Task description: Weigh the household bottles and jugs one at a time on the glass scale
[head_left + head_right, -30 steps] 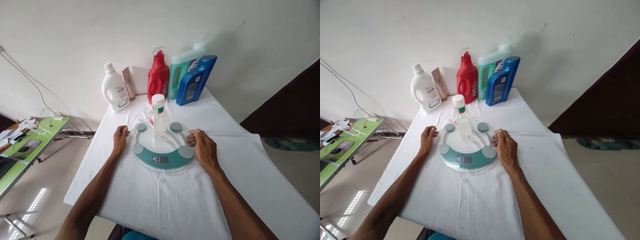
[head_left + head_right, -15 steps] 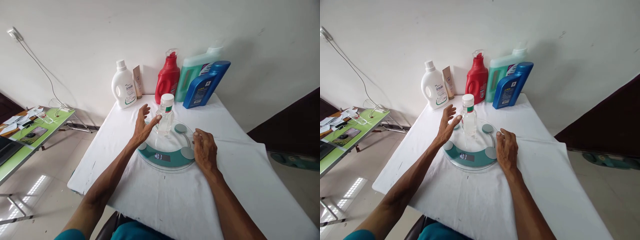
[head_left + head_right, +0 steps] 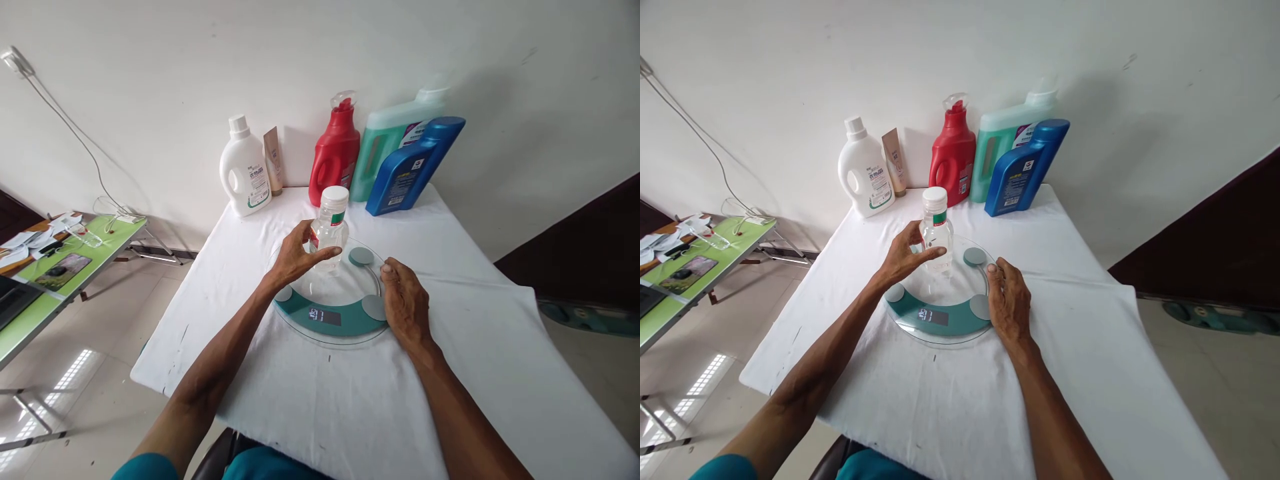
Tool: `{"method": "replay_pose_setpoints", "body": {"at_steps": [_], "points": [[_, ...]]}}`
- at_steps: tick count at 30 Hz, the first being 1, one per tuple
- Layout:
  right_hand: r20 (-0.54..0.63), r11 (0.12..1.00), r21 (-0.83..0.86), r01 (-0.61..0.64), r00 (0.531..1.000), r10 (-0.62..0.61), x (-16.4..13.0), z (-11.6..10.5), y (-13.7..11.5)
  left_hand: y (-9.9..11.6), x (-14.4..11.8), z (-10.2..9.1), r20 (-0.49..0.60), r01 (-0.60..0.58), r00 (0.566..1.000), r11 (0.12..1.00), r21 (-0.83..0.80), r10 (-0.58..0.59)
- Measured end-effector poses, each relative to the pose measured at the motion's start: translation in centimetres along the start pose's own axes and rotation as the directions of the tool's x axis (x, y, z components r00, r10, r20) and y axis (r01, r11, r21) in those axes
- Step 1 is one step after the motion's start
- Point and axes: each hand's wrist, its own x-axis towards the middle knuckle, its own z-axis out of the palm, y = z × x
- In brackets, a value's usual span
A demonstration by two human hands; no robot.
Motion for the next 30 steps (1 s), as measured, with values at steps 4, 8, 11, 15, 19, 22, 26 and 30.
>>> {"method": "replay_pose_setpoints", "body": {"at_steps": [4, 8, 11, 15, 19, 22, 26, 30], "points": [[0.001, 1.0, -0.001, 0.007, 1.0, -0.007, 0.0, 0.2, 0.2, -0.1, 0.2, 0.5, -0.008, 0.041, 0.999, 0.998, 0.057, -0.041], [-0.006, 0.999, 0.03, 0.018, 1.0, -0.018, 0.1, 0.2, 0.5, -0.3, 0.5, 1.0, -0.035, 0.098, 0.995, 0.983, 0.156, -0.093], [-0.006, 0.997, 0.072, 0.027, 1.0, -0.026, 0.1, 0.1, 0.8, -0.3, 0.7, 1.2, -0.072, 0.121, 0.992, 0.972, 0.203, -0.108], [-0.027, 0.987, 0.161, 0.018, 1.0, -0.014, 0.2, 0.2, 0.9, -0.2, 1.1, 1.1, -0.105, 0.103, 0.991, 0.973, 0.207, -0.083], [-0.055, 0.971, 0.238, -0.028, 0.998, 0.043, 0.3, 0.5, 0.8, 0.5, 3.1, 0.8, -0.09, 0.04, 0.996, 0.984, 0.172, -0.025], [-0.076, 0.961, 0.273, -0.05, 0.994, 0.073, 0.2, 0.7, 0.8, 1.2, 6.6, 1.5, -0.107, -0.01, 0.994, 0.986, 0.167, 0.028], [-0.077, 0.95, 0.306, -0.061, 0.993, 0.089, 0.1, 0.8, 1.1, 0.8, 13.0, 4.3, -0.157, -0.053, 0.984, 0.977, 0.207, 0.086], [-0.052, 0.951, 0.293, -0.099, 0.991, 0.12, -0.1, 0.6, 1.5, -1.1, 18.4, 7.8, -0.201, 0.025, 0.979, 0.968, 0.248, 0.026]]}}
